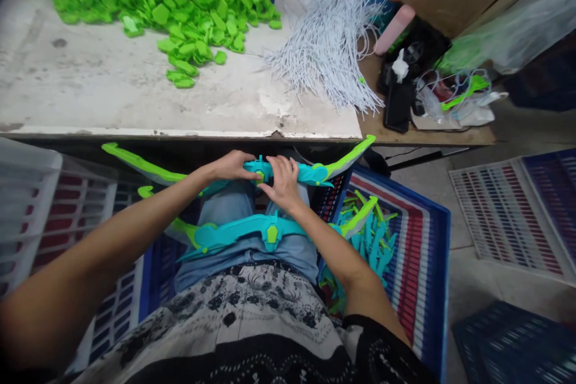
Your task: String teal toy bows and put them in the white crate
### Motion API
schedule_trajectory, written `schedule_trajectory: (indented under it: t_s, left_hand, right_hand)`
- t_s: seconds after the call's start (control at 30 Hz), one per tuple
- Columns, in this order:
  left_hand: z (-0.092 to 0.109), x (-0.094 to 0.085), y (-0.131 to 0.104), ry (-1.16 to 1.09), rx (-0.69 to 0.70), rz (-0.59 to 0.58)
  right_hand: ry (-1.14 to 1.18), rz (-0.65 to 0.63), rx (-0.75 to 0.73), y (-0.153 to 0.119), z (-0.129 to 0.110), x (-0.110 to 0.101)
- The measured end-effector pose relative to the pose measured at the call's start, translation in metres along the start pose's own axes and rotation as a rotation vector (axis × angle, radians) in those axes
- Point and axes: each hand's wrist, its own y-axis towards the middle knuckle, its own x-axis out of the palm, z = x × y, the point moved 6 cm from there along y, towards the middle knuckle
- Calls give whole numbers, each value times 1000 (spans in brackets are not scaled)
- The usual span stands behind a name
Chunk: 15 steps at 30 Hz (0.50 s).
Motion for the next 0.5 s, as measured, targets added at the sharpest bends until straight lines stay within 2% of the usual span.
schedule_trajectory:
  t_s: [0.17,0.23,0.3,0.33,0.4,0.47,0.5]
  left_hand:
    - [7,-2,-10,190,83,86]
    - [14,4,-23,281,114,159]
    - [18,15,-39,407,116,257]
    - [19,23,-47,490,117,303]
    - [22,42,-60,628,130,357]
    - [25,60,-71,684,155,388]
    - [27,67,-76,683,167,408]
  right_hand:
    - [-77,-90,8,3,-4,3]
    - [-45,-134,-26,5,-7,-4]
    - [90,-182,-92,11,-7,-19]
    - [168,-168,-106,17,-4,-31]
    - [241,-37,-58,37,12,-62]
    - [146,132,62,67,37,-90]
    - [63,172,122,84,50,-99]
